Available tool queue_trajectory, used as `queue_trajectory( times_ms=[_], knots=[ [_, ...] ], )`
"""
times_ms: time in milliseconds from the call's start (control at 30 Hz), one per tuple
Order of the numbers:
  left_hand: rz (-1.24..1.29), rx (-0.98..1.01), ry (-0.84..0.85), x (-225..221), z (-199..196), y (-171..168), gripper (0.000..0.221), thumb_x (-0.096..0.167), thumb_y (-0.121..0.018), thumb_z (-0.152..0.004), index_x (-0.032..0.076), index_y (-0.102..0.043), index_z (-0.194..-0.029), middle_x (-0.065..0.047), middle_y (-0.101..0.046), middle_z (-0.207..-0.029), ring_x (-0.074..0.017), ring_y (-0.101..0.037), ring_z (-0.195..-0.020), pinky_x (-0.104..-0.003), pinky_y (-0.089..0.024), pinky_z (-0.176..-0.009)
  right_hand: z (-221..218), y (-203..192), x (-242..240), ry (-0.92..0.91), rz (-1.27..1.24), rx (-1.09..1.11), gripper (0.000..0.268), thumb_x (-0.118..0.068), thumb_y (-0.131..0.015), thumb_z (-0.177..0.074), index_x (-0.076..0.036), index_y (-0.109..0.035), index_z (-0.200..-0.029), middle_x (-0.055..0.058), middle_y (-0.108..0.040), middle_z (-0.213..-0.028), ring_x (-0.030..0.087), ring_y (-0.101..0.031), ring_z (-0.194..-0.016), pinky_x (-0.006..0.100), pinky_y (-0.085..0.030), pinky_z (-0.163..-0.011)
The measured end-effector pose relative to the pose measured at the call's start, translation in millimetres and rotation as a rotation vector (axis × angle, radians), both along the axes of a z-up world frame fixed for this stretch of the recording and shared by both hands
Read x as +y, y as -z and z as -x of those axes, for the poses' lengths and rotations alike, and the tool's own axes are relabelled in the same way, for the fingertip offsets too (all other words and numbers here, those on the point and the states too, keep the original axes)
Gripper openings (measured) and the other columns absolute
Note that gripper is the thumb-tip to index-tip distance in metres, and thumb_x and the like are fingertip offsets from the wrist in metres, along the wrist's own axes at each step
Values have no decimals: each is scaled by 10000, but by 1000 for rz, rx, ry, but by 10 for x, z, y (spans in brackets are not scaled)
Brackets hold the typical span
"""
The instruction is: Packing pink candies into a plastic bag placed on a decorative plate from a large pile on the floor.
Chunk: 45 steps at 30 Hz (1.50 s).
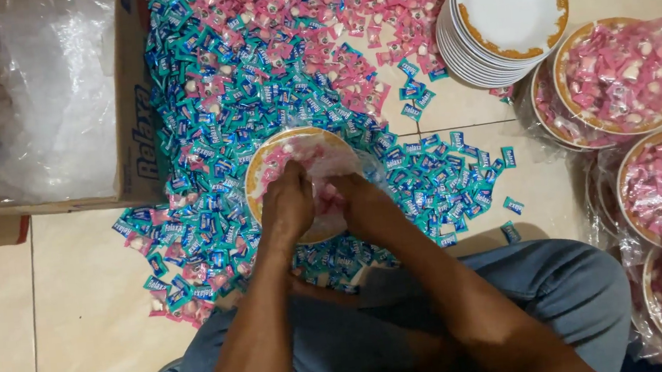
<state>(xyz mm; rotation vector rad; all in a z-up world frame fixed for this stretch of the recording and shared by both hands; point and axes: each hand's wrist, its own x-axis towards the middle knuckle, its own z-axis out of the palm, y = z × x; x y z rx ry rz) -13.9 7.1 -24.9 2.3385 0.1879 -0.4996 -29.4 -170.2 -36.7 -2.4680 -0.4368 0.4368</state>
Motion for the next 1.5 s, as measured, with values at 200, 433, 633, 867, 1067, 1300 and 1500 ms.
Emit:
queue_trajectory(
  times_ms=[200,433,633,867,1067,1300,1500],
  knots=[
    [20,-9,14,-9,61,-175,253,251,-380,-1015,111,-545,-1146,-313,-693,-1037,-531,-649,-1109,-600,-485,-1007,29,103,211,-158,-146,119,370,-156,-363,-1012,-21,-613,-1249,354,-467,-1486,615,-561,-1178,625,-509,-903],
    [-31,23,4,10,-101,-54,267,257,-380,-1017,125,-561,-1162,-276,-713,-1014,-497,-675,-1086,-591,-504,-979,-202,156,-31,-193,67,-252,229,-223,-591,-1004,-108,-687,-1177,94,-676,-1146,344,-721,-863,430,-548,-622],
    [-6,22,-26,-24,-90,41,235,213,-393,-1029,141,-572,-1163,-235,-724,-997,-462,-703,-1037,-559,-534,-935,-1338,159,-748,257,-218,-302,190,-288,-609,-1047,-165,-742,-988,39,-721,-742,293,-722,-748,420,-559,-700],
    [-37,77,-27,-46,-147,-85,224,206,-411,-1042,127,-585,-1159,-218,-735,-997,-437,-724,-1013,-536,-561,-925,-2338,1436,-1136,197,33,-414,270,-133,-612,-936,-294,-784,-1066,38,-733,-1035,315,-711,-1009,449,-575,-908],
    [-48,91,-14,-88,-209,-84,215,204,-406,-1056,118,-594,-1118,-211,-736,-969,-431,-734,-980,-521,-572,-867,-2196,1482,-1401,417,170,-154,311,-180,-570,-923,-206,-581,-1232,152,-564,-1193,417,-657,-1096,522,-561,-966],
    [-20,65,2,-97,-183,-160,221,169,-407,-1050,84,-598,-1122,-238,-732,-950,-463,-729,-960,-554,-567,-833,-1822,923,-1023,277,167,-19,484,-261,-633,-940,-298,-477,-1398,226,-487,-1278,510,-643,-1093,579,-546,-948],
    [-10,93,-18,-68,-153,-191,234,187,-401,-1055,106,-595,-1157,-231,-728,-1004,-461,-718,-1026,-546,-549,-924,-1862,1119,-1208,412,25,34,257,-211,-530,-992,-60,-530,-1200,272,-567,-1170,511,-654,-1062,558,-534,-881]
  ],
)
